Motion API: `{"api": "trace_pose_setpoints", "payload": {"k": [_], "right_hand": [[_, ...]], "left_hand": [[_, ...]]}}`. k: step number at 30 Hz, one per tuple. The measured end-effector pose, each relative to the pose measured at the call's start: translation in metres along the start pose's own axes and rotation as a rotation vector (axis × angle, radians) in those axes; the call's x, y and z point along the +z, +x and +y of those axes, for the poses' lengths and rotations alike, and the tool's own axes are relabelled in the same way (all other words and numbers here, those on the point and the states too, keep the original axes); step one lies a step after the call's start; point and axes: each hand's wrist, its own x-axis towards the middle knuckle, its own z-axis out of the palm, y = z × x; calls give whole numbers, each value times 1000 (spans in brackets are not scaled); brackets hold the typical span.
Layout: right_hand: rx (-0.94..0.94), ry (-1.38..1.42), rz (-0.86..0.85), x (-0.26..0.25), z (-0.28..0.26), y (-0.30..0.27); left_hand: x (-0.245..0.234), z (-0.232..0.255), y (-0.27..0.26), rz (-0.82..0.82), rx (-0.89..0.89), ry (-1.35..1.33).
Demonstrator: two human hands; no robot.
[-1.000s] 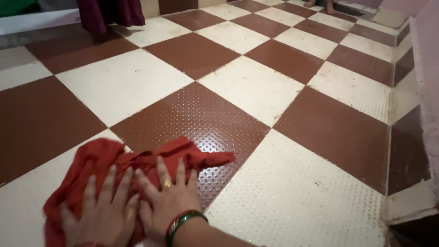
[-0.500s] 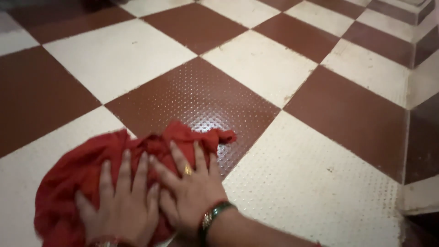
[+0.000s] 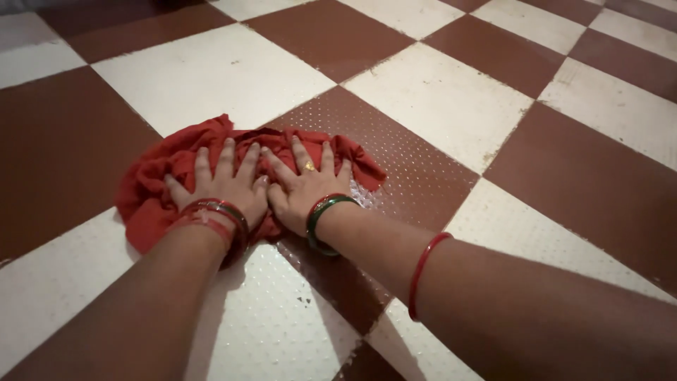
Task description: The person cleans the tiled floor by wiping it with a cloth by hand.
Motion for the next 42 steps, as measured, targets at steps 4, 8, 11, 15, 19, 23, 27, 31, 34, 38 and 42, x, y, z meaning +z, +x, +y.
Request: {"api": "trace_pose_setpoints", "payload": {"k": [4,8,11,15,19,23,27,31,34,38,42], "right_hand": [[1,40,22,0,-3,-10],[9,16,-26,-3,2,-34],[2,-2,-44,0,4,-61],[-18,12,-36,0,9,-105],[-53,22,-73,5,20,-152],[-121,121,39,18,37,-201],[-146,151,163,25,58,-232],[-116,95,263,32,85,-244],[-20,93,263,39,108,-239],[154,134,218,41,154,-217],[259,113,232,36,196,-192]], "left_hand": [[3,-2,-9,-7,5,22],[7,6,-31,-11,16,67],[16,4,-55,17,36,107],[34,4,-95,85,77,185],[39,13,-140,91,98,234],[56,20,-190,112,139,234],[63,40,-218,136,203,225],[80,65,-222,222,320,170],[82,88,-210,353,475,73],[70,142,-173,288,576,80],[59,199,-126,148,593,141]]}}
